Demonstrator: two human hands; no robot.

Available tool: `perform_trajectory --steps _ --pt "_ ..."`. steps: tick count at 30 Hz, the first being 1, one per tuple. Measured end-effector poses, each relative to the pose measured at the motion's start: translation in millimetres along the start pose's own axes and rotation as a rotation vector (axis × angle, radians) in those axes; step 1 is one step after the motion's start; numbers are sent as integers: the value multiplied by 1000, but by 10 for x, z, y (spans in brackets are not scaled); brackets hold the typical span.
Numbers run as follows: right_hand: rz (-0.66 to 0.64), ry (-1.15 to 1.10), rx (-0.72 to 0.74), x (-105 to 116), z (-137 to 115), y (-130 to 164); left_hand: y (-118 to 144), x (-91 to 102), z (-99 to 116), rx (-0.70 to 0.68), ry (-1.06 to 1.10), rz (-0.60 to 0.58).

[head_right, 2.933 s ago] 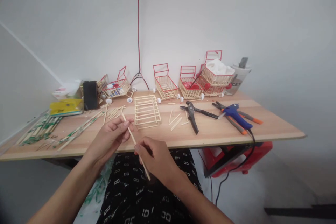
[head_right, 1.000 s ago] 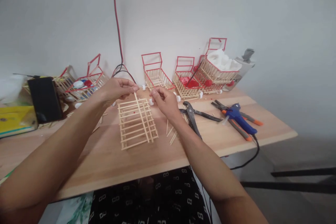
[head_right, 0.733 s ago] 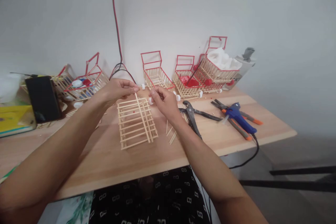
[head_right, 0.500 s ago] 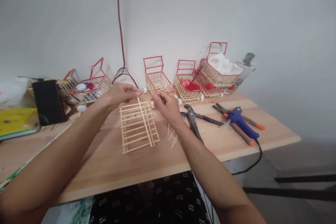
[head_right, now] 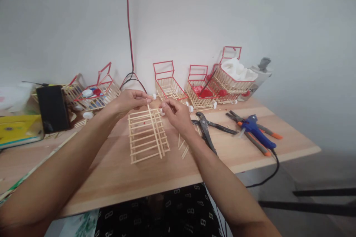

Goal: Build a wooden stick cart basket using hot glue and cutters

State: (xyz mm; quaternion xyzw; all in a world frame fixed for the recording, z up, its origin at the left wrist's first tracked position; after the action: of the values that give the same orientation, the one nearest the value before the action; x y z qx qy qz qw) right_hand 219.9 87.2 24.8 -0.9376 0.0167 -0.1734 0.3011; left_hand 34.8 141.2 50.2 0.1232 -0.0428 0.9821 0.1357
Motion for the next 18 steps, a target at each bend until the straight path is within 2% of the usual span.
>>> perform_trajectory --steps 8,18 --pt "7 39 48 13 -60 11 36 -15 56 -10 7 9" --pt "-4 62 77 -5 -60 22 36 -43 76 -34 -44 -33"
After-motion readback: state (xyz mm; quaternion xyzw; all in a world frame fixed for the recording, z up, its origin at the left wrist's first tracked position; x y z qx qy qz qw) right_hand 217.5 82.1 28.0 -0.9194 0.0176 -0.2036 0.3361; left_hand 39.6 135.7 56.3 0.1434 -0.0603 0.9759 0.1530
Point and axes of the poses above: each hand's wrist, its own y-axis away from the middle knuckle, its own x-axis out of the back of the hand, z = x × y, the point moved 4 cm from there along -y, towards the middle knuckle
